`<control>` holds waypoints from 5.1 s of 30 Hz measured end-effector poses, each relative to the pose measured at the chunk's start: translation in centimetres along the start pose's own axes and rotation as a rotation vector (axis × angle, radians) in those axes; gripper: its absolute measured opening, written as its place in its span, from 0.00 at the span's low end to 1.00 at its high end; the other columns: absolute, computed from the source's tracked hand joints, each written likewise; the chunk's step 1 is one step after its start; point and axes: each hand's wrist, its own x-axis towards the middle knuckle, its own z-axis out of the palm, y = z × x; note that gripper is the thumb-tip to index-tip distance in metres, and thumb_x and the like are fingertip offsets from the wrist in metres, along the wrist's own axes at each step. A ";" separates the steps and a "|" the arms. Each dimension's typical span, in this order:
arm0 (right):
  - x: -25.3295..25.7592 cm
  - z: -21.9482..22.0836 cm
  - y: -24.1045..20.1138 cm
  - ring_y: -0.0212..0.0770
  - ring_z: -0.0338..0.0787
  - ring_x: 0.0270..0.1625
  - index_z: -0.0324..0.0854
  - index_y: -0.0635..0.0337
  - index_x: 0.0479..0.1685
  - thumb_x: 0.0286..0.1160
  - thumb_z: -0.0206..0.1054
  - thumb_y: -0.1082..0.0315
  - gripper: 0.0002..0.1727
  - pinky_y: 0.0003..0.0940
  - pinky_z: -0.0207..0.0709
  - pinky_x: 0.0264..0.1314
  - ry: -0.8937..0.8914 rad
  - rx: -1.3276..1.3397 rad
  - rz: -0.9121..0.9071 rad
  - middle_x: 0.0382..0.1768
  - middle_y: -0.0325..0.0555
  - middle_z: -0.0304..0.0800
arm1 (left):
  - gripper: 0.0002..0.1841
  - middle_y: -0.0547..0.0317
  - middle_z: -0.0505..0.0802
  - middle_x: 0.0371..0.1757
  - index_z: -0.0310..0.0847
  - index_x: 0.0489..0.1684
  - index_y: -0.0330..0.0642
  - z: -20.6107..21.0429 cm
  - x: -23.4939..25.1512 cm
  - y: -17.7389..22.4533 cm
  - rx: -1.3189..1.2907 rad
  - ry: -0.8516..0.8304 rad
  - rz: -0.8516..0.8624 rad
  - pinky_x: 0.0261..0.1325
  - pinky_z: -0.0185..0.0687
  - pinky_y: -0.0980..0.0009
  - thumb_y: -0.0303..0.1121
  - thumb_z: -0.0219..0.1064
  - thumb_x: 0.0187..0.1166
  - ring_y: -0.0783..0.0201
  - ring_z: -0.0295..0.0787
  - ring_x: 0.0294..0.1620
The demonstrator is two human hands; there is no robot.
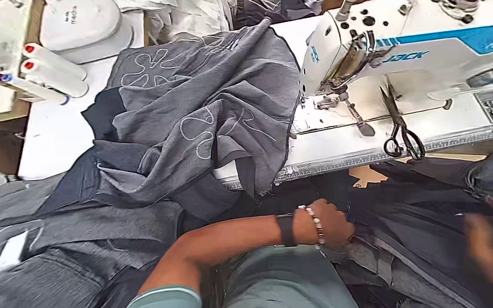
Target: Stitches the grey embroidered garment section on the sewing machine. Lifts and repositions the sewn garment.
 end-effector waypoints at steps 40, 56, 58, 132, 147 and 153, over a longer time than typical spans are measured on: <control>19.0 8.1 -26.1 0.44 0.92 0.52 0.94 0.52 0.44 0.78 0.63 0.65 0.12 0.41 0.84 0.52 0.546 0.600 -0.113 0.50 0.43 0.96 | 0.24 0.60 0.88 0.76 0.86 0.71 0.49 -12.7 -5.8 -19.3 0.483 0.630 -0.244 0.77 0.71 0.50 0.45 0.48 0.90 0.51 0.81 0.76; 19.0 8.2 -26.4 0.46 0.92 0.53 0.94 0.53 0.43 0.77 0.64 0.65 0.11 0.42 0.83 0.53 0.548 0.565 -0.114 0.48 0.44 0.96 | 0.23 0.48 0.84 0.77 0.78 0.73 0.40 -24.2 0.6 -26.2 0.449 0.825 -0.722 0.80 0.62 0.40 0.36 0.60 0.80 0.43 0.72 0.82; 18.9 8.3 -26.4 0.46 0.92 0.53 0.93 0.54 0.42 0.76 0.64 0.65 0.11 0.41 0.84 0.54 0.568 0.589 -0.106 0.48 0.45 0.96 | 0.16 0.45 0.92 0.58 0.86 0.54 0.38 -22.9 -1.6 -24.0 0.452 0.882 -0.639 0.71 0.72 0.44 0.37 0.56 0.82 0.43 0.81 0.72; 19.4 5.5 -27.0 0.43 0.85 0.31 0.91 0.50 0.64 0.79 0.61 0.63 0.19 0.36 0.72 0.27 0.309 0.445 -0.243 0.31 0.43 0.85 | 0.38 0.66 0.73 0.90 0.73 0.86 0.54 -11.1 -3.9 -18.7 0.340 0.695 -0.546 0.92 0.45 0.39 0.68 0.50 0.83 0.48 0.54 0.94; 20.6 6.6 -27.5 0.41 0.83 0.31 0.92 0.47 0.65 0.77 0.64 0.62 0.20 0.36 0.68 0.28 0.352 0.524 -0.187 0.29 0.40 0.85 | 0.34 0.76 0.83 0.81 0.84 0.71 0.68 -12.9 -2.3 -22.5 0.383 0.741 -0.485 0.89 0.47 0.41 0.75 0.51 0.77 0.55 0.61 0.92; 22.0 0.6 -17.0 0.43 0.93 0.46 0.88 0.56 0.64 0.84 0.63 0.63 0.17 0.44 0.88 0.45 0.194 0.596 -0.049 0.51 0.51 0.92 | 0.35 0.76 0.81 0.83 0.83 0.74 0.68 -13.0 -2.4 -22.5 0.379 0.726 -0.491 0.91 0.44 0.41 0.76 0.50 0.77 0.54 0.59 0.93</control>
